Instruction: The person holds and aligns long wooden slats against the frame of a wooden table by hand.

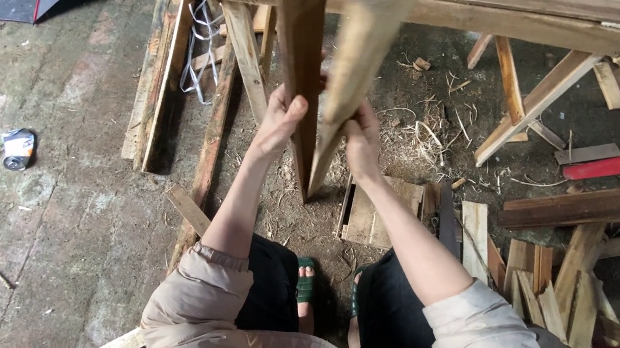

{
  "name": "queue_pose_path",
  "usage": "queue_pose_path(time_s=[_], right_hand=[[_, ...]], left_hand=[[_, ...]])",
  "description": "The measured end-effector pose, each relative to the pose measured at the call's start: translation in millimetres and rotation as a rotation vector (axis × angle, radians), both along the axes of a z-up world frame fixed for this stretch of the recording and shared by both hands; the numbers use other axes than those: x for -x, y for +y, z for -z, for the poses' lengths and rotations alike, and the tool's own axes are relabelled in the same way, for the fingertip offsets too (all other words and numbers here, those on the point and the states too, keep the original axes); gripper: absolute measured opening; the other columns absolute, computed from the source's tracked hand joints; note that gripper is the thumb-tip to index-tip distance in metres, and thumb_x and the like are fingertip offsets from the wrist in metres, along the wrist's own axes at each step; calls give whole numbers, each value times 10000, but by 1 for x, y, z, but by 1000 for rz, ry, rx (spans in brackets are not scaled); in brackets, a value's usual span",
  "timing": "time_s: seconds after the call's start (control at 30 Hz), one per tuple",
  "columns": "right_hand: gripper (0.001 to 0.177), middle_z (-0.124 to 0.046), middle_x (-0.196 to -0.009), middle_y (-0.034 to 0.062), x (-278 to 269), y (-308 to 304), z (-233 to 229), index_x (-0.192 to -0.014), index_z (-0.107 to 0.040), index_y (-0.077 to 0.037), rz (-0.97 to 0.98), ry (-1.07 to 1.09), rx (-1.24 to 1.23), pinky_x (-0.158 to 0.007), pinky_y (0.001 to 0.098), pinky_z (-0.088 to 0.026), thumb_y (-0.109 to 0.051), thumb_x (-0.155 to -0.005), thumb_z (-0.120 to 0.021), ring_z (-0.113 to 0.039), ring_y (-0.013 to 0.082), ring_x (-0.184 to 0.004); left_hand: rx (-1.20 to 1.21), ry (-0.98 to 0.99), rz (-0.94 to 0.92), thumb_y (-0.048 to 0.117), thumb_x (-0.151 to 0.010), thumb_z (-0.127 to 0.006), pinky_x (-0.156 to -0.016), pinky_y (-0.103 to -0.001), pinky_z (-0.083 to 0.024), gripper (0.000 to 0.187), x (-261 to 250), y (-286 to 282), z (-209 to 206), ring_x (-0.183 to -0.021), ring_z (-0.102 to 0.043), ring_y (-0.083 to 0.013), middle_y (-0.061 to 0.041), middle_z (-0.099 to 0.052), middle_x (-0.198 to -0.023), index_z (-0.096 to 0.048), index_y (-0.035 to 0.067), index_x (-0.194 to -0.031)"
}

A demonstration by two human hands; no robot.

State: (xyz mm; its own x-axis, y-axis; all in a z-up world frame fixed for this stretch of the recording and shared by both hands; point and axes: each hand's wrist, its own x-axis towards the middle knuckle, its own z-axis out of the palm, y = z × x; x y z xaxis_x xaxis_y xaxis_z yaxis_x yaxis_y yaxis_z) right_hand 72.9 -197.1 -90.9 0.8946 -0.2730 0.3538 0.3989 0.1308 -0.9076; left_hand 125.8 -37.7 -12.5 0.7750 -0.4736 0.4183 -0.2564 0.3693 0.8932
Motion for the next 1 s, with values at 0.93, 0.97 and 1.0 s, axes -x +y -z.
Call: queue_pose_path(time_s=[0.93,0.97,1.0], right_hand=[[1014,-378,-1505,311,28,22,-36,-1586,-150,-32,-435,145,514,-1192,648,-302,-74,-787,-774,-375,511,-1412],[980,-407,-1467,281,27,24,-25,-1564,-188,-36,-366,145,582,-1167,612,-355,-69,-781,-777,-414,484,-1386],[946,-436,-1428,252,25,26,-14,-1541,-225,-40,-297,146,649,-1143,577,-408,-63,-775,-780,-453,456,-1360]], left_hand=[[-93,-169,-337,-144,-748,-505,-1091,-617,-408,834,39,-31,-11,-1265,-580,-375,-214,-569,-1330,-327,75,-1533],[-100,-184,-339,-149,-746,-503,-1101,-647,-389,839,44,-33,-13,-1295,-554,-431,-248,-550,-1372,-319,51,-1540],[-108,-200,-341,-153,-745,-500,-1110,-676,-371,844,49,-34,-14,-1324,-527,-487,-282,-532,-1413,-312,26,-1548]])
